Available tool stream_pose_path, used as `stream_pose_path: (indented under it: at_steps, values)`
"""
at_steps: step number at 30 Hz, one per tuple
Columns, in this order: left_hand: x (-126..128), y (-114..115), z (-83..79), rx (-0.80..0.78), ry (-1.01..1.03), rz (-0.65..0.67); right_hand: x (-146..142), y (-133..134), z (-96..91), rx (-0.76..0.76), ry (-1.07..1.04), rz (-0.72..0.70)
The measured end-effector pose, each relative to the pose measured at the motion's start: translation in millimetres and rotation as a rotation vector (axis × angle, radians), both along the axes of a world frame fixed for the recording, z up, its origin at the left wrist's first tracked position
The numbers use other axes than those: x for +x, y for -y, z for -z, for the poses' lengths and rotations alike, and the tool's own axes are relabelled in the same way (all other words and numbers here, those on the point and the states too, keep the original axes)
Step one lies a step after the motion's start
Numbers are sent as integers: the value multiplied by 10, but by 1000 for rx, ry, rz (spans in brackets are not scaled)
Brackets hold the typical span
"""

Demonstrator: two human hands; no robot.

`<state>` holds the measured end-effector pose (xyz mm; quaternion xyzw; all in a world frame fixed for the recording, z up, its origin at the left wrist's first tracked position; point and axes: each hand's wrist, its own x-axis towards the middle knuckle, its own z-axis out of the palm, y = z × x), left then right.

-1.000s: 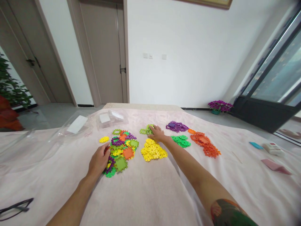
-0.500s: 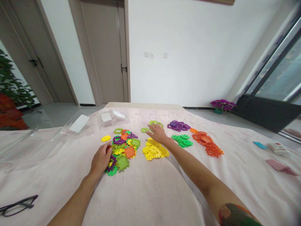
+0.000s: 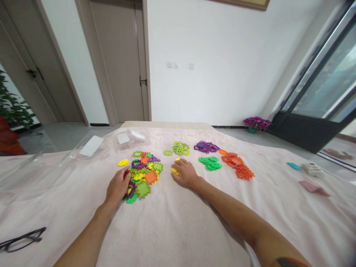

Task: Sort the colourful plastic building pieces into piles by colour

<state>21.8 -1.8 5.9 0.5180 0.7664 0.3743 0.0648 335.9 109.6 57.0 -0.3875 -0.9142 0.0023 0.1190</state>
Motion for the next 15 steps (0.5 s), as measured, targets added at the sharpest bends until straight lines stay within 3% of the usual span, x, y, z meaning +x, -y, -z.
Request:
stream_pose_path:
  at_steps: [8,15]
  values:
    - [14,-17,-24,-33,-8,-18,174,-65,-23,31,-19,107]
    - [37,-3,-67,-39,-23,-5,-356,56,-214,-28,-143,5]
